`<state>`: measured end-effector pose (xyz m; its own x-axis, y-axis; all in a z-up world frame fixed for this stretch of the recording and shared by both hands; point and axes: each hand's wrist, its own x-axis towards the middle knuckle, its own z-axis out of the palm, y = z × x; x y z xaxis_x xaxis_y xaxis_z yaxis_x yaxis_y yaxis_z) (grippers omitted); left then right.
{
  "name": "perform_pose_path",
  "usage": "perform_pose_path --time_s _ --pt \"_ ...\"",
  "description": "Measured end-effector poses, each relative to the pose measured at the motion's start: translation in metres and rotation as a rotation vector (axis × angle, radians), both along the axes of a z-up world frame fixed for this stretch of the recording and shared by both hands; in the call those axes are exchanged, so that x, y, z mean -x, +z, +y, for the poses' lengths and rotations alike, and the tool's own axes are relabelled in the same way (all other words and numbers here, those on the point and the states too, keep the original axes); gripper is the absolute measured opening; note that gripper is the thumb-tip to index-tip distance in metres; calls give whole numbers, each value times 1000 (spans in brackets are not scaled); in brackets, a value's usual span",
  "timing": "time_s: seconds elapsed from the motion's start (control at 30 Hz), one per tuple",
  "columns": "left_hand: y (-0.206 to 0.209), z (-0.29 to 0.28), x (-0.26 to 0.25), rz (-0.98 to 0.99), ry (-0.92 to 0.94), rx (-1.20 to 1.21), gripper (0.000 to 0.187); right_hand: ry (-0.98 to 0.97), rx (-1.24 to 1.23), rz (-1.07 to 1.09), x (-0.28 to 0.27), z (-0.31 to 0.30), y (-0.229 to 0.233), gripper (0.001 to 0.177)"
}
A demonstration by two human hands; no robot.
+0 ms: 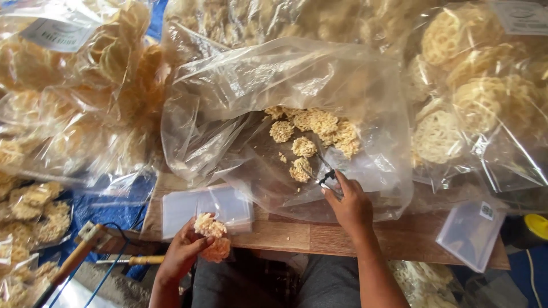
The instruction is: Manually filling small plastic bags with snack pieces using tongs and sealing them with a heat sealer.
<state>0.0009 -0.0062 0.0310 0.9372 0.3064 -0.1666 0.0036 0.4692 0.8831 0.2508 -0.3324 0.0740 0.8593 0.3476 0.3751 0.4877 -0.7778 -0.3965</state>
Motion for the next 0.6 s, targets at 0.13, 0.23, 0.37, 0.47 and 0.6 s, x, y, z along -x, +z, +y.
perform_pose_path --time_s 0.13,0.23,0.37,0.47,0.6 --pt "5 -5 -2 29 32 -8 64 -18 91 -241 -13 -1 2 65" --pt "5 -4 -4 29 54 -11 64 -20 0 -322 -7 0 8 57" --pt "4 -6 0 59 83 -54 64 152 -108 -284 0 12 18 39" --pt "5 -7 -2 72 75 -78 65 317 -161 -392 0 46 73 37" --pt "1 -8 -2 80 88 -113 65 582 -184 -580 -1 114 181 65"
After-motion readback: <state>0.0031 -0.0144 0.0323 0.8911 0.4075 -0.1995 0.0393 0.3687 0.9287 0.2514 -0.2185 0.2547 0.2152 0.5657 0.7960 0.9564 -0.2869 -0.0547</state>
